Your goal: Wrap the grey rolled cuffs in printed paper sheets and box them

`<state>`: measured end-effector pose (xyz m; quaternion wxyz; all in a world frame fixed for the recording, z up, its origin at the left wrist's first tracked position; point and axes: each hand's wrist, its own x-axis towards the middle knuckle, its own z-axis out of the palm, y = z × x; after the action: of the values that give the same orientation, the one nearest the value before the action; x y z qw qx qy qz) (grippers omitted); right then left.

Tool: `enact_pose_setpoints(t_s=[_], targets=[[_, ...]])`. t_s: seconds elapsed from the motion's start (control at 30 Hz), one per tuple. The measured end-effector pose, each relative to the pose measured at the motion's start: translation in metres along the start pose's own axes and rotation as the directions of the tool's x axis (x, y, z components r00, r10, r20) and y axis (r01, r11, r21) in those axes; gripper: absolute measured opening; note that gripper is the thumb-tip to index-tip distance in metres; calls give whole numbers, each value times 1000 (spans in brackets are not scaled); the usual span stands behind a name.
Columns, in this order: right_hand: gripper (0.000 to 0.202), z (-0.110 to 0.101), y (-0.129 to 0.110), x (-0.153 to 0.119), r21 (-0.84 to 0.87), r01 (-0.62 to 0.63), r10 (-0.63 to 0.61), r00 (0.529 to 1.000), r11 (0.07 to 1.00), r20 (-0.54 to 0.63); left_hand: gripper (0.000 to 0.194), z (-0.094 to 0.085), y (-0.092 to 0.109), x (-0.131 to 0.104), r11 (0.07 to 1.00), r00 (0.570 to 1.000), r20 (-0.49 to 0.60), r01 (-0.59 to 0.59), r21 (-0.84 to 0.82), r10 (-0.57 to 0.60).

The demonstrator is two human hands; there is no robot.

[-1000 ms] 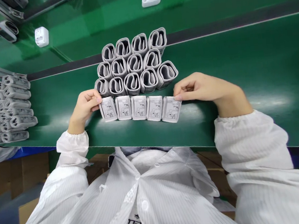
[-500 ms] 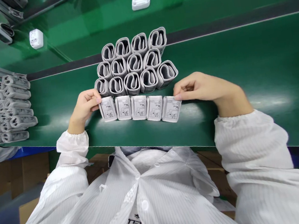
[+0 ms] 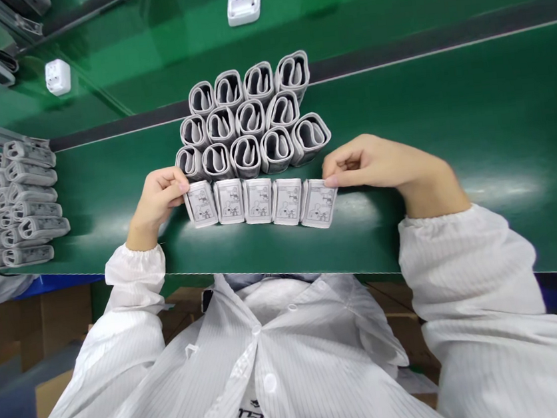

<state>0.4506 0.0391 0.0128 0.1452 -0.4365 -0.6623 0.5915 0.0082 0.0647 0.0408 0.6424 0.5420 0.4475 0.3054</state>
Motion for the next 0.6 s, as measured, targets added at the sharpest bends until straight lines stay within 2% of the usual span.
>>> enact_pose_setpoints(t_s=[0.13, 0.27, 0.33, 0.37, 0.4, 0.43, 0.47, 0.53, 0.6], targets=[[67, -2, 3, 1, 33, 31, -30, 999, 999, -21, 57, -1, 1, -1, 997, 999, 4, -36, 64, 36], [49, 7, -16, -12, 93, 70, -50, 978, 993, -203, 55, -3, 3, -4, 983, 996, 47, -88, 160, 82], [31, 25, -36, -20, -30, 193, -193, 929, 981, -316, 54, -3, 4, -6, 978, 994, 78, -93, 188, 80], [20, 38, -47, -22, -137, 285, -315, 881, 949, -352, 54, -3, 4, -7, 975, 992, 98, -95, 199, 76], [12, 53, -56, -22, -237, 386, -449, 822, 892, -351, 55, -2, 4, -8, 973, 990, 125, -97, 208, 71], [13, 70, -64, -20, -321, 455, -543, 791, 831, -284, 56, 0, 4, -9, 971, 985, 159, -99, 216, 65], [21, 87, -70, -17, -398, 497, -605, 767, 771, -214, 57, 2, 4, -10, 970, 979, 197, -101, 219, 57], [45, 119, -76, -5, -571, 476, -632, 769, 669, -99, 61, 6, 2, -12, 971, 965, 260, -103, 216, 44], [62, 142, -74, 8, -680, 428, -608, 793, 596, -34, 63, 11, -3, -18, 973, 959, 279, -102, 208, 41]])
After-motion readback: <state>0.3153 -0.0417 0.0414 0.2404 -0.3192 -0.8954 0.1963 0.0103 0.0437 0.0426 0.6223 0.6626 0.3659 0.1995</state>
